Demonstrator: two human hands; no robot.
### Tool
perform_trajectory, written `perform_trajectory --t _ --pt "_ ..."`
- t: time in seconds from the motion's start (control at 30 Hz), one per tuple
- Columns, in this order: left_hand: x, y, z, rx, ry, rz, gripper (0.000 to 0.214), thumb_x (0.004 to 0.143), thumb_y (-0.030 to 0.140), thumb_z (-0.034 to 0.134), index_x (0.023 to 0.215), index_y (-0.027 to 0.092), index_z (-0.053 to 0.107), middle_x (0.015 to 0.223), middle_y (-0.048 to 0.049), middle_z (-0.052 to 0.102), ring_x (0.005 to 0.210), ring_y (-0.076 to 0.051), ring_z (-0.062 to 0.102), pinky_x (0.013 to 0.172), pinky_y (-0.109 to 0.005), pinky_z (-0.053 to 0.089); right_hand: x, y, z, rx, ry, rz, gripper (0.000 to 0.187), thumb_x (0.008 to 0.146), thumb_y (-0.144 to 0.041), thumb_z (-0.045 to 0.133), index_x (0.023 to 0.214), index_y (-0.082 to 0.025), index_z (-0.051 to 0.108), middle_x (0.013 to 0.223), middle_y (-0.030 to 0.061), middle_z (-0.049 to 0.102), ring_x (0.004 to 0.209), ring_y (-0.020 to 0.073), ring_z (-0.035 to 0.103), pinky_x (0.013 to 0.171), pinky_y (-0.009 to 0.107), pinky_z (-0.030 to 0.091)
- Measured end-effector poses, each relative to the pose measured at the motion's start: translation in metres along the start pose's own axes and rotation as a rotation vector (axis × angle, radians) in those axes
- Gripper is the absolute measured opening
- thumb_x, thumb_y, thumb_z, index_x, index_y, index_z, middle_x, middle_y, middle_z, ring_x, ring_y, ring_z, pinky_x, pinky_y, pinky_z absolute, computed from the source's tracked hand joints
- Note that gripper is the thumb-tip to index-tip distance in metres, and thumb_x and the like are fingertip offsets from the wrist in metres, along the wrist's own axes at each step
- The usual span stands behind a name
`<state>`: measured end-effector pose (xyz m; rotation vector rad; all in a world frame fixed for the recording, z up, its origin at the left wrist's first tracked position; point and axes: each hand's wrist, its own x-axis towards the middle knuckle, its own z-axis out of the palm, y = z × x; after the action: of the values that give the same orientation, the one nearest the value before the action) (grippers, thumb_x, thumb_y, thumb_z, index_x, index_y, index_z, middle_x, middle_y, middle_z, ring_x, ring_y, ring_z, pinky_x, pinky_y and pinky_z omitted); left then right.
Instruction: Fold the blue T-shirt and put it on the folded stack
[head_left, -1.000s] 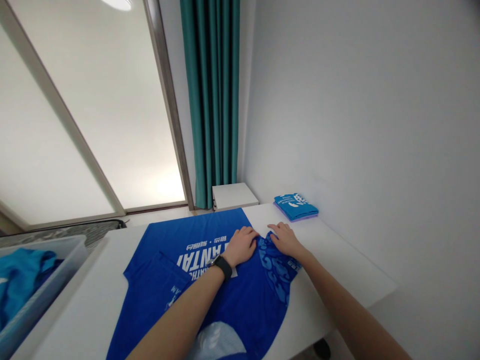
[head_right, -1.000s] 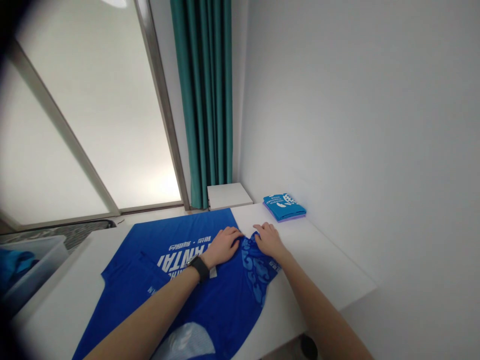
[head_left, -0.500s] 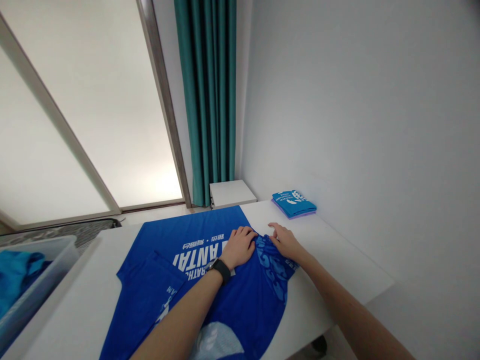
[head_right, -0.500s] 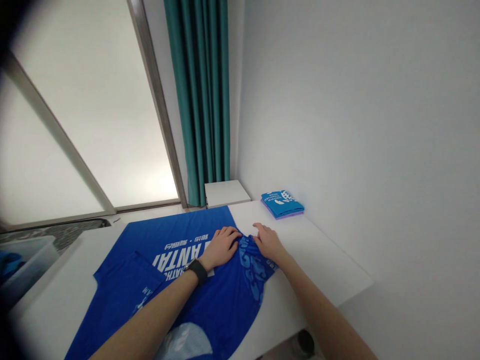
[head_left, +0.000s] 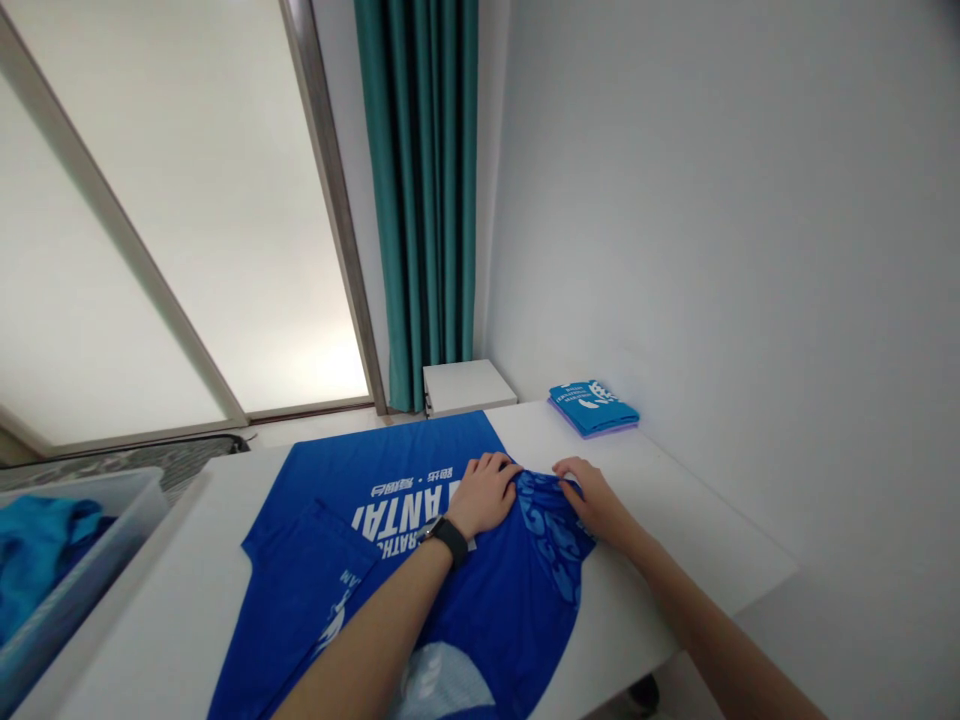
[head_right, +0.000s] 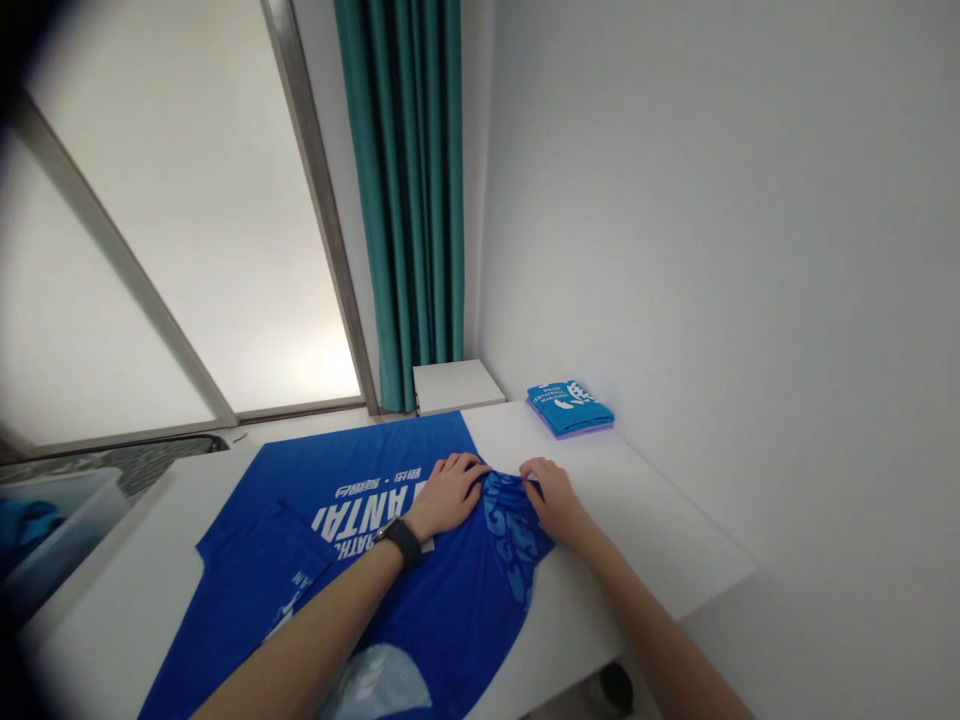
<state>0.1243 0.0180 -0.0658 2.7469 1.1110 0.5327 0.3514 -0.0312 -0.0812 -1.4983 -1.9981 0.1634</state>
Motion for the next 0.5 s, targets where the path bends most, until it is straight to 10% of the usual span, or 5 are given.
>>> perform_trajectory --t 0.5 --pt "0.001 -0.002 0.003 0.009 0.012 0.005 0.034 0.095 0.025 0.043 0.127 0.026 0.055 0.124 -0.0063 0.056 0.114 -0.024 0.048 0.095 -0.040 0.038 0.004 0.000 -0.005 0.165 0.094 0.201 0.026 0.085 -0.024 0.043 0.111 -0.022 0.049 0.081 0.0014 0.061 0.070 0.0176 0.058 0.069 0.030 0.048"
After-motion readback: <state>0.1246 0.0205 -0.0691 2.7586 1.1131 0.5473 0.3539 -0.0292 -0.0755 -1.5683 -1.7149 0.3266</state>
